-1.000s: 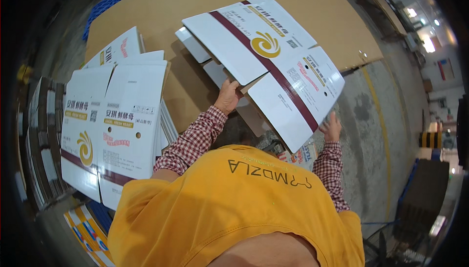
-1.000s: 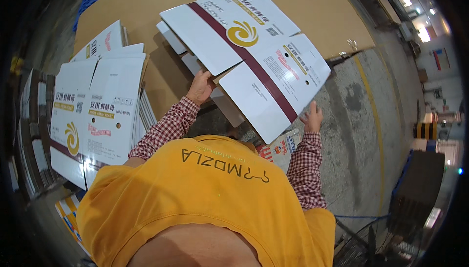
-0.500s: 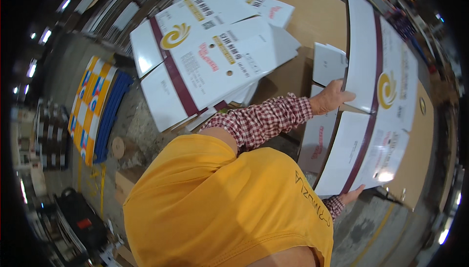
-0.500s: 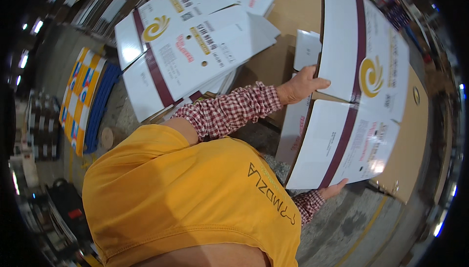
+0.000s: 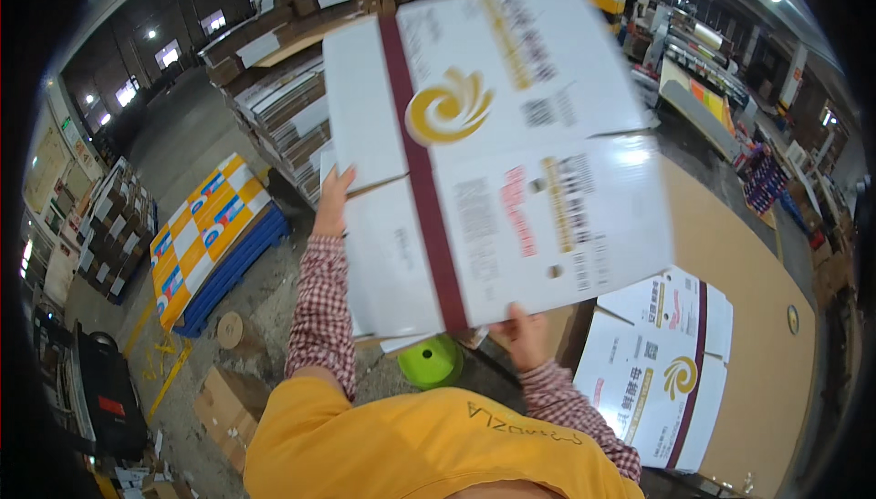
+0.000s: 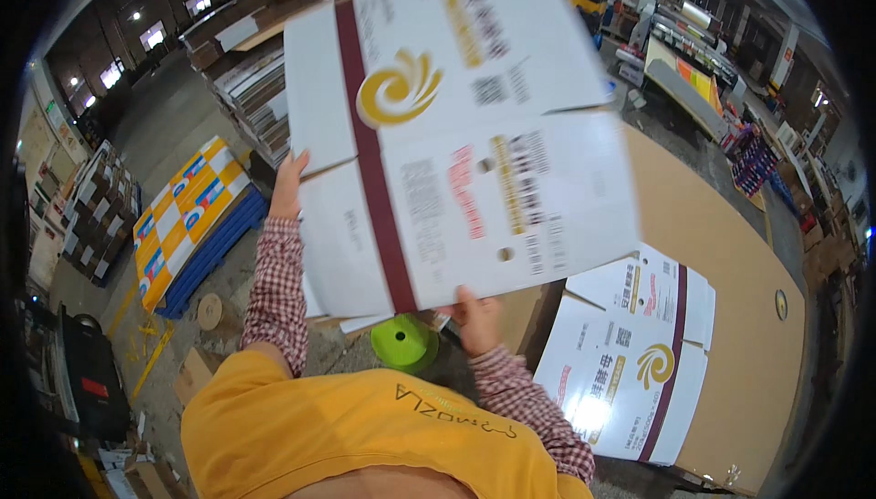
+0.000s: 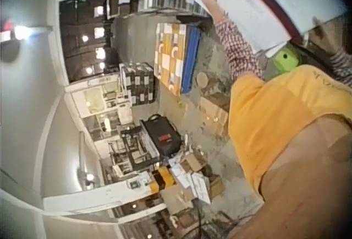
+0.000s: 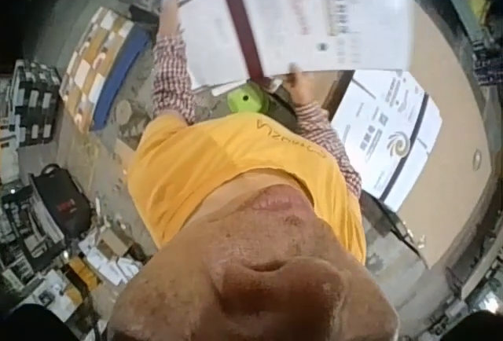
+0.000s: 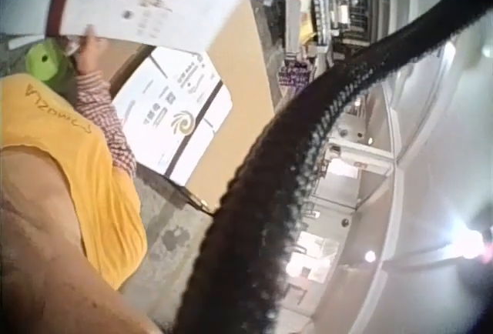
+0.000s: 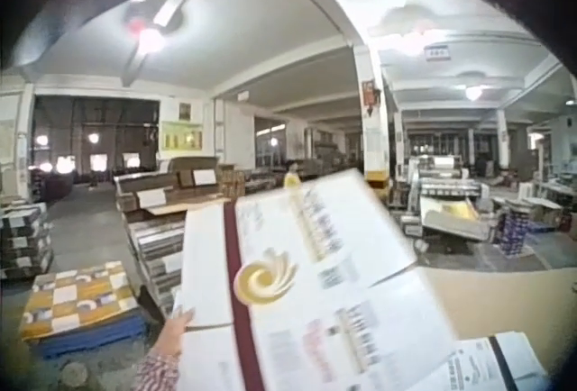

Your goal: The recorder is stacking flattened cardboard boxes on a table in a paper mill environment.

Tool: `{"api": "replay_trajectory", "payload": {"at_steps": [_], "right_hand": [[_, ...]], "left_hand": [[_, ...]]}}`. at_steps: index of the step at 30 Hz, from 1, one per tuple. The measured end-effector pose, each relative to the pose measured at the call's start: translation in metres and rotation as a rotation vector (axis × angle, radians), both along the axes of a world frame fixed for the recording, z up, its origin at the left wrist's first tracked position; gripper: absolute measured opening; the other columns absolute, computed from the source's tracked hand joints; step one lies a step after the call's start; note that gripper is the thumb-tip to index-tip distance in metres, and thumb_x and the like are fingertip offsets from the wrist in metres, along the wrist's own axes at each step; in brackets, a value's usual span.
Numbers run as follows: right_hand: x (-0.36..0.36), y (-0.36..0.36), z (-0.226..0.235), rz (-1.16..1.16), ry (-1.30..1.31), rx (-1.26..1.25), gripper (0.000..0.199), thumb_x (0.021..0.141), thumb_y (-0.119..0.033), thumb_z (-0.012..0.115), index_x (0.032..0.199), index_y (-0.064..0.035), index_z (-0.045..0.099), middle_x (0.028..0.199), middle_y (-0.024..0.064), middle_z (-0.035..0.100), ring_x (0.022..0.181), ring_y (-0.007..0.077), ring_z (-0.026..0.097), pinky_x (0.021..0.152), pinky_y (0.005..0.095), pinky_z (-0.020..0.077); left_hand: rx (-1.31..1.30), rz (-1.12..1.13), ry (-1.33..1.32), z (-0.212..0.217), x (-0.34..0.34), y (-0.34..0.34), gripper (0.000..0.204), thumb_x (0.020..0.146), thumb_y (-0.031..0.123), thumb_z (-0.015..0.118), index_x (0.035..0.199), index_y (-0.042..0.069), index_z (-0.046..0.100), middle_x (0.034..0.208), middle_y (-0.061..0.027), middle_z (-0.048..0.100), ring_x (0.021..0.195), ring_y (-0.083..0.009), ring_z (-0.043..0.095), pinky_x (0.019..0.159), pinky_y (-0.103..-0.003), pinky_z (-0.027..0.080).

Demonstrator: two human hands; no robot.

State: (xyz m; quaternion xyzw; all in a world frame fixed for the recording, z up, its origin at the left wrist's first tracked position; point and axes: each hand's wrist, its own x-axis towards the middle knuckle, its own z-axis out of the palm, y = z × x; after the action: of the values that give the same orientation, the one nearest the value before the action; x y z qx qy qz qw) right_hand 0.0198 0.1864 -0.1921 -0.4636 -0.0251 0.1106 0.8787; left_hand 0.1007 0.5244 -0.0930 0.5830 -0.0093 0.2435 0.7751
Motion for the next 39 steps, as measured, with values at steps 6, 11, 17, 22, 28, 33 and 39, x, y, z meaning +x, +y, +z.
{"api": "replay_trajectory", "payload": {"at_steps": [6, 11, 17, 22, 28, 33, 39], "right_hand": [[-0.005, 0.041, -0.086, 0.359, 0.33, -0.213, 0.024, 0.086, -0.021, 0.046, 0.086, 0.0018, 0.053, 0.074, 0.012, 0.06, 0.063, 0.0203, 0.061, 0.054, 0.0288, 0.0513], [-0.006, 0.009, -0.109, 0.436, 0.364, -0.33, 0.023, 0.086, -0.021, 0.046, 0.081, -0.0005, 0.054, 0.07, 0.0101, 0.059, 0.058, 0.0174, 0.059, 0.051, 0.0275, 0.0492], [-0.027, -0.127, -0.11, -0.534, -0.282, -1.159, 0.028, 0.076, -0.018, 0.058, 0.095, 0.0029, 0.056, 0.084, 0.0158, 0.06, 0.08, 0.0267, 0.059, 0.068, 0.0314, 0.0455], [-0.069, -0.194, -0.127, -0.384, 0.165, -1.942, 0.073, 0.073, -0.048, 0.054, 0.127, -0.008, 0.029, 0.133, 0.02, 0.022, 0.122, 0.0362, 0.019, 0.092, 0.0567, 0.0191], [-0.102, -0.184, -0.139, -0.403, 0.181, -2.061, 0.084, 0.072, -0.064, 0.041, 0.132, -0.0097, 0.02, 0.137, 0.0198, 0.011, 0.127, 0.0355, 0.008, 0.097, 0.056, 0.0055], [-0.133, -0.157, -0.12, -0.366, 0.106, -1.98, 0.084, 0.071, -0.063, 0.044, 0.131, -0.0088, 0.024, 0.137, 0.0199, 0.013, 0.127, 0.036, 0.007, 0.096, 0.0563, 0.0062], [-0.181, -0.127, -0.109, -0.294, 0.195, -1.852, 0.095, 0.058, -0.055, 0.064, 0.131, -0.0109, 0.023, 0.137, 0.019, 0.012, 0.126, 0.0382, 0.009, 0.094, 0.0583, 0.0093]], "left_hand": [[0.625, 0.508, 0.711, -0.173, -0.004, 0.116, 0.033, 0.071, 0.022, 0.062, 0.088, -0.006, 0.059, 0.085, -0.0158, 0.062, 0.083, -0.0195, 0.059, 0.072, -0.031, 0.044], [0.8, 0.427, 0.804, -0.165, 0.029, 0.132, 0.037, 0.068, 0.025, 0.062, 0.079, -0.011, 0.059, 0.079, -0.0222, 0.06, 0.076, -0.0273, 0.06, 0.069, -0.036, 0.044], [1.424, 0.638, 0.851, -0.129, 0.043, 0.127, 0.041, 0.068, 0.034, 0.062, 0.085, -0.002, 0.058, 0.085, -0.0254, 0.057, 0.084, -0.0357, 0.056, 0.074, -0.041, 0.044], [1.027, 0.341, 0.233, -0.095, 0.086, 0.081, 0.044, 0.079, 0.024, 0.056, 0.114, -0.001, 0.048, 0.099, -0.0151, 0.056, 0.079, -0.02, 0.057, 0.07, -0.029, 0.044], [0.553, -0.878, 0.243, -0.078, 0.021, -0.236, 0.038, 0.086, 0.025, 0.044, 0.117, 0.003, 0.044, 0.099, -0.0072, 0.055, 0.084, -0.0134, 0.055, 0.07, -0.024, 0.044], [0.471, -1.062, 0.78, -0.205, -0.033, -0.346, 0.051, 0.083, 0.028, 0.051, 0.122, -0.001, 0.034, 0.097, -0.0076, 0.054, 0.073, -0.013, 0.052, 0.063, -0.025, 0.045], [0.144, -1.253, 1.041, -0.242, -0.036, -0.371, 0.023, 0.085, 0.026, 0.048, 0.091, 0.005, 0.043, 0.092, -0.0085, 0.052, 0.074, -0.0186, 0.055, 0.065, -0.032, 0.047]]}}
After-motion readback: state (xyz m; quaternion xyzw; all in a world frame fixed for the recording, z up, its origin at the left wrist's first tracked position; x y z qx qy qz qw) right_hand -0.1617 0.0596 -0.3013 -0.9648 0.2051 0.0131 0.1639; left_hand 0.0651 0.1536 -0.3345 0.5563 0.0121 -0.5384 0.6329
